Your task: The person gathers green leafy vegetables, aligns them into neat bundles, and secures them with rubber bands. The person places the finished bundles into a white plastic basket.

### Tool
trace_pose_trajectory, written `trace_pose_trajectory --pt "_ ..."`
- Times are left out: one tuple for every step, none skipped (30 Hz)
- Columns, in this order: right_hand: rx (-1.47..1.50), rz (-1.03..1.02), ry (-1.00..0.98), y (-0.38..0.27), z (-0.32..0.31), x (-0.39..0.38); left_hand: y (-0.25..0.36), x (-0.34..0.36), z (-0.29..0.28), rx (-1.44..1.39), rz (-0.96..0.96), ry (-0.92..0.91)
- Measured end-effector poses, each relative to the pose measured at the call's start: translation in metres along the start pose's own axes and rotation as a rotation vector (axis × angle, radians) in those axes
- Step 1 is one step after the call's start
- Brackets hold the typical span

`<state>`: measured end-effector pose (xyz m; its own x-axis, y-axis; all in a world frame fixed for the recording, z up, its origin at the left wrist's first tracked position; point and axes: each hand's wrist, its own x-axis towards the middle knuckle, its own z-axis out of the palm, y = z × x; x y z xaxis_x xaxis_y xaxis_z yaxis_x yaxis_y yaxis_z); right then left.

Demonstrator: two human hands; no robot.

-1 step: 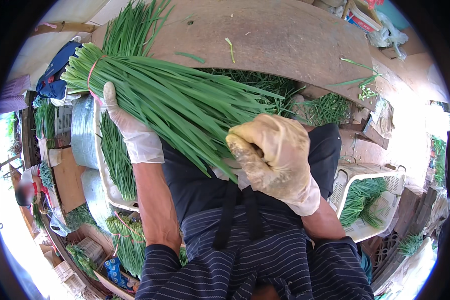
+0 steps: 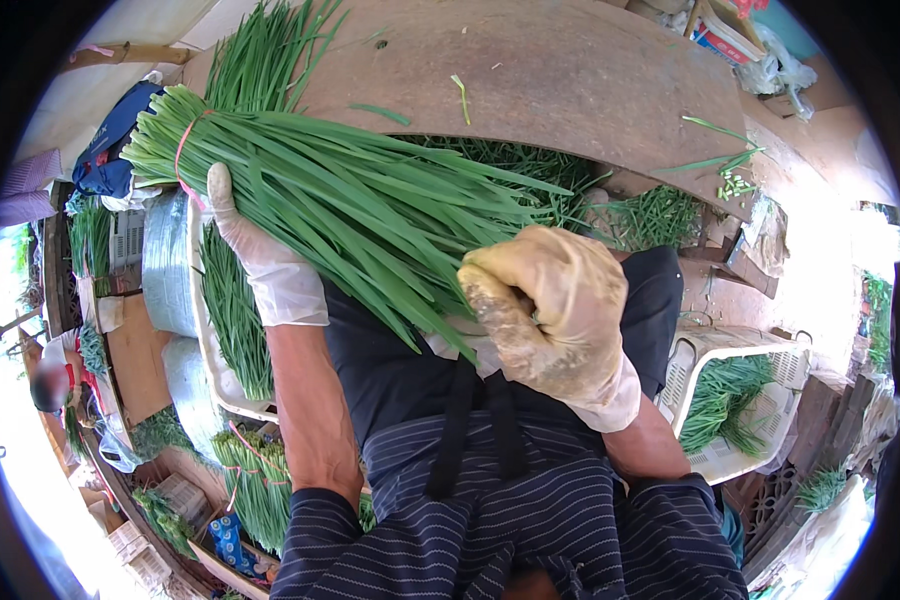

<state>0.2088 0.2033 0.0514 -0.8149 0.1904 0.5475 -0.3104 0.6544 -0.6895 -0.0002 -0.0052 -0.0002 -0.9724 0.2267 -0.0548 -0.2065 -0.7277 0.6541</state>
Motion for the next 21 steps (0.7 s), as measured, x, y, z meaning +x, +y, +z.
trace_pose_trajectory --pt "0.051 0.017 0.087 -0.001 0.002 -0.001 -0.001 -0.002 0.000 -0.005 -0.014 -0.021" --pt "0.136 0.112 0.116 -0.003 0.002 -0.004 -0.002 -0.003 0.001 -0.010 -0.029 -0.043" --pt "0.227 0.205 0.141 -0.006 0.001 -0.006 -0.002 -0.004 0.001 -0.010 -0.027 -0.041" --pt "0.317 0.299 0.165 -0.008 0.001 -0.007 -0.002 -0.004 0.001 -0.010 -0.025 -0.039" --pt "0.396 0.383 0.189 -0.009 -0.001 -0.006 -0.002 -0.004 0.001 -0.010 -0.023 -0.037" --pt "0.429 0.600 0.122 -0.016 -0.011 -0.004 -0.002 -0.003 0.001 -0.030 -0.031 -0.056" --pt "0.404 0.477 -0.057 -0.008 -0.015 -0.004 -0.003 -0.003 0.001 -0.050 -0.040 -0.074" --pt "0.376 0.351 -0.234 0.001 -0.019 -0.006 -0.003 -0.002 0.001 -0.070 -0.049 -0.093" --pt "0.360 0.337 -0.426 0.005 -0.018 -0.011 -0.004 0.000 0.002 -0.058 -0.032 -0.064" --pt "0.420 0.481 -0.545 0.002 -0.023 -0.012 -0.003 0.001 0.002 -0.077 -0.040 -0.062" --pt "0.331 0.446 -0.534 0.004 -0.024 -0.014 0.000 0.003 0.000 -0.095 -0.048 -0.060" --pt "0.242 0.414 -0.522 0.006 -0.025 -0.017 0.000 0.003 -0.001 -0.113 -0.059 -0.056" --pt "0.246 0.485 -0.493 0.007 -0.026 -0.016 -0.001 0.004 0.000 -0.030 -0.018 -0.015" --pt "0.251 0.555 -0.463 0.006 -0.029 -0.012 -0.001 0.004 -0.002 -0.048 -0.023 -0.025" --pt "0.209 0.583 -0.437 0.006 -0.030 -0.006 0.000 0.005 -0.003 -0.066 -0.032 -0.036" --pt "0.168 0.611 -0.410 0.006 -0.031 -0.001 0.000 0.005 -0.004 -0.085 -0.041 -0.047" --pt "0.083 0.594 -0.391 0.007 -0.026 0.006 -0.002 0.003 -0.004 -0.078 -0.040 -0.061" --pt "-0.001 0.574 -0.369 0.010 -0.021 0.014 -0.002 0.003 -0.003 -0.064 -0.034 -0.056" --pt "-0.020 0.457 -0.230 0.017 -0.008 0.015 -0.002 0.003 -0.001 -0.052 -0.028 -0.049" --pt "-0.041 0.422 -0.217 0.018 -0.001 0.020 -0.002 0.002 0.000 -0.039 -0.021 -0.042" --pt "0.031 0.336 -0.186 0.026 0.008 0.021 -0.001 0.001 0.000 -0.059 -0.038 -0.053"
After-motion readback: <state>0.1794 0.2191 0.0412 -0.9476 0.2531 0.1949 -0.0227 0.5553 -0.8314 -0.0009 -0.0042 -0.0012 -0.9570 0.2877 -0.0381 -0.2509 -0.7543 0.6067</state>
